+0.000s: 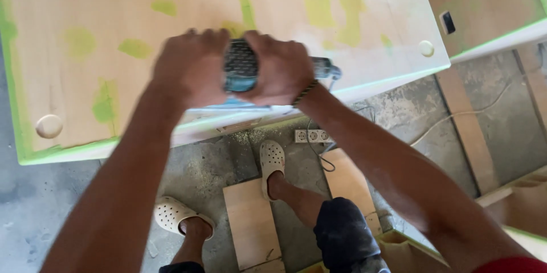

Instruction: The person uses an electric sander to smooth the surface of a large wooden board. They move the sander back and forth across the board, focusing on the edges and the main surface area.

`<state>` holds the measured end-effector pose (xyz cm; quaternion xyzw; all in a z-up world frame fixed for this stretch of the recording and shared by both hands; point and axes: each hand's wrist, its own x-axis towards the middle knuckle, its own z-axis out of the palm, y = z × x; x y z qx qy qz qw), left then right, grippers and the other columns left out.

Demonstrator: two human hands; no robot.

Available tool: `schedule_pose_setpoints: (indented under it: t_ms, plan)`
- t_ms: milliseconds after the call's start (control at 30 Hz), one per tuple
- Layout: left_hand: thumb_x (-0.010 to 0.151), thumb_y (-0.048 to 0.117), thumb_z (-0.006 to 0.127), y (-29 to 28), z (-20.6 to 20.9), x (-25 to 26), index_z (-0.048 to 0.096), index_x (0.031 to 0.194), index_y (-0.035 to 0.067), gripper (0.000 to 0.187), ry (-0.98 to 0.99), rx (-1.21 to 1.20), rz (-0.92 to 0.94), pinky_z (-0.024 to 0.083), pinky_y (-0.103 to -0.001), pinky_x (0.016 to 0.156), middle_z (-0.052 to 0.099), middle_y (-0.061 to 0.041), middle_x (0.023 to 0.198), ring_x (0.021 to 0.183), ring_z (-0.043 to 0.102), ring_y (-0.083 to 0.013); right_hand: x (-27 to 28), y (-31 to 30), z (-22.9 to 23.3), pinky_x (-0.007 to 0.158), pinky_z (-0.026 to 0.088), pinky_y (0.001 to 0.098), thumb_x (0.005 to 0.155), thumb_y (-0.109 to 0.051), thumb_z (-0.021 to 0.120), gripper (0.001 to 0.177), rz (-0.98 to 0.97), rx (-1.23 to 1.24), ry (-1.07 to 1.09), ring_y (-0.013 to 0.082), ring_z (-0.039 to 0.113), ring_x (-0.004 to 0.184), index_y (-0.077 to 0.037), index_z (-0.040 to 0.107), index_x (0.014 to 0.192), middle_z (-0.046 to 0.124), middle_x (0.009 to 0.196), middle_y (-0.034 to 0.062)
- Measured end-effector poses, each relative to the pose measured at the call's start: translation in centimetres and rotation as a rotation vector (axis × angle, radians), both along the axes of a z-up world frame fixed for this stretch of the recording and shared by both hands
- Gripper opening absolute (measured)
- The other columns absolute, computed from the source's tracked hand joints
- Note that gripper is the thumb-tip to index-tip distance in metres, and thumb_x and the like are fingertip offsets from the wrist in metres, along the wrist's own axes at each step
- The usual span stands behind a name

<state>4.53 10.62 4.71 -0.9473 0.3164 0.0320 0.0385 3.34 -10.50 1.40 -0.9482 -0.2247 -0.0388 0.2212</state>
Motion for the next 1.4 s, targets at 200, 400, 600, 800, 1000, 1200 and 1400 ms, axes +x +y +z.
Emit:
schedule_pose_setpoints:
  t_ms: [200,400,600,800,1000,1200,1400]
  plan:
    - [0.053,0.056,0.076,1.1,-1.2,-1.0,0.062,0.112,0.009,0.077,-0.176,0.011,0.054,0.058,-0.055,0.059,0.067,-0.012,0.086,0.079,0.074,-0.042,0.1,0.8,-1.0,0.069,0.059,0.0618,0.063,-0.067,0.082,0.09,0.071,-0.052,-0.058,0.0491,0.073,0.077,-0.019,0.044,0.13,0.069,0.095,0.0108]
    - [0.066,0.03,0.077,-2.8,0.5,-1.2,0.062,0.12,0.008,0.06,0.039,-0.035,0.103,0.062,-0.052,0.065,0.07,-0.013,0.094,0.081,0.075,-0.0395,-0.7,-2.2,-0.1,0.067,0.06,0.0605,0.066,-0.066,0.081,0.091,0.057,-0.075,-0.09,0.0484,0.073,0.075,-0.015,0.048,0.133,0.071,0.096,0.0141]
    - [0.064,0.04,0.075,0.7,1.5,-1.0,0.063,0.12,0.008,0.066,-0.06,0.074,0.109,0.062,-0.052,0.069,0.069,-0.012,0.092,0.085,0.075,-0.0394,0.1,1.2,-0.1,0.067,0.06,0.0603,0.066,-0.066,0.083,0.092,0.071,-0.006,-0.089,0.0477,0.074,0.076,-0.016,0.047,0.134,0.071,0.094,0.0134]
    - [0.06,0.047,0.079,-3.3,1.2,0.2,0.062,0.12,0.006,0.075,0.036,-0.041,0.087,0.06,-0.059,0.069,0.069,-0.016,0.093,0.087,0.074,-0.0455,0.7,-2.5,-0.5,0.067,0.059,0.0584,0.06,-0.069,0.082,0.09,0.026,-0.08,-0.085,0.0462,0.074,0.073,-0.021,0.048,0.128,0.07,0.092,0.0073]
    - [0.064,0.033,0.075,-1.5,4.2,-0.3,0.061,0.119,0.006,0.063,0.065,0.1,0.039,0.06,-0.059,0.075,0.069,-0.016,0.096,0.094,0.073,-0.0468,0.1,0.1,-0.5,0.07,0.059,0.0606,0.063,-0.077,0.08,0.092,-0.052,0.045,-0.053,0.0471,0.074,0.078,-0.022,0.046,0.128,0.071,0.097,0.0094]
    - [0.065,0.036,0.075,-2.0,3.4,0.4,0.059,0.123,0.008,0.066,0.037,0.102,0.084,0.061,-0.055,0.071,0.069,-0.014,0.098,0.093,0.074,-0.0429,1.3,-0.7,-0.8,0.067,0.059,0.0587,0.063,-0.073,0.082,0.092,0.009,0.012,-0.111,0.0482,0.073,0.073,-0.021,0.045,0.129,0.07,0.093,0.0083]
    - [0.065,0.027,0.077,-3.4,4.5,0.3,0.062,0.121,0.007,0.061,0.088,0.009,0.03,0.062,-0.055,0.078,0.07,-0.017,0.098,0.091,0.074,-0.0451,0.6,-2.0,0.2,0.069,0.06,0.0569,0.065,-0.067,0.085,0.087,-0.022,0.014,-0.093,0.0476,0.074,0.076,-0.018,0.049,0.128,0.072,0.095,0.0114]
